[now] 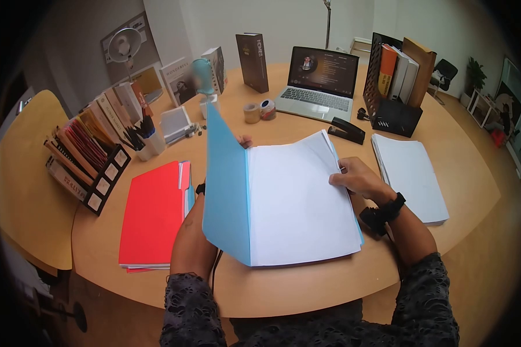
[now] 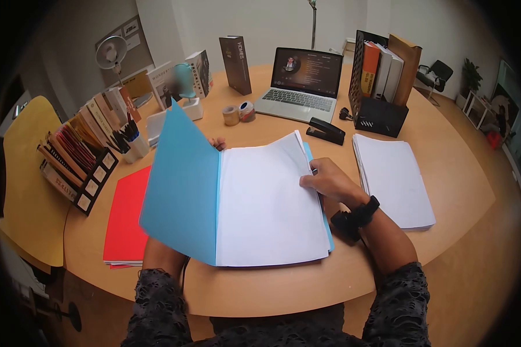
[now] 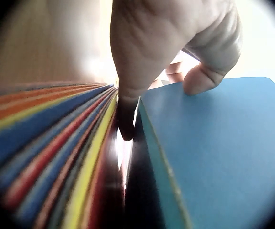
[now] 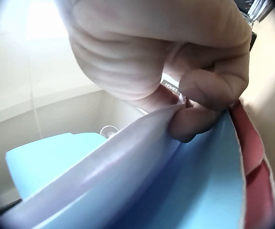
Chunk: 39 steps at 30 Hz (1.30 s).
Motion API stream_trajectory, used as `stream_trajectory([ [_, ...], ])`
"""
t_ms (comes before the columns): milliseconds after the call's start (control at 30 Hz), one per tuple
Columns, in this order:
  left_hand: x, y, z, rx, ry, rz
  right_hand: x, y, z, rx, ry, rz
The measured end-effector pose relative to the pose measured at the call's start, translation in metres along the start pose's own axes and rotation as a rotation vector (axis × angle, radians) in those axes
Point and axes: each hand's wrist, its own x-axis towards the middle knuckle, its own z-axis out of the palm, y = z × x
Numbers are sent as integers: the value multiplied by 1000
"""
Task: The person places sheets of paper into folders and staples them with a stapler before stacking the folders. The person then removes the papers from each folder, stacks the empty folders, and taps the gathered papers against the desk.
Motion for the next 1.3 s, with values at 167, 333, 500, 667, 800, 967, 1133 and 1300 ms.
stream_trajectory([
  [167, -1, -1, 2, -36, -6, 28, 3, 4, 2, 32, 22, -57],
  [333, -2, -4, 9, -74, -16, 53, 6, 8, 2, 30, 36, -63],
  [500, -3, -9, 15, -114, -24, 81, 9, 12, 5, 32, 37, -78],
  [667, -12, 2, 50, -152, 183, 38, 14, 20, 5, -19, 74, -74],
  [800, -13, 14, 57, -132, 292, -114, 14, 21, 5, 22, 55, -67],
  [967, -5, 4, 39, -185, 149, -86, 11, 14, 6, 17, 63, -48],
  [1133, -4, 6, 35, -255, 186, -134, 13, 17, 7, 12, 103, -51],
  [1300, -6, 0, 37, -238, 167, -41, 10, 11, 6, 11, 141, -19],
])
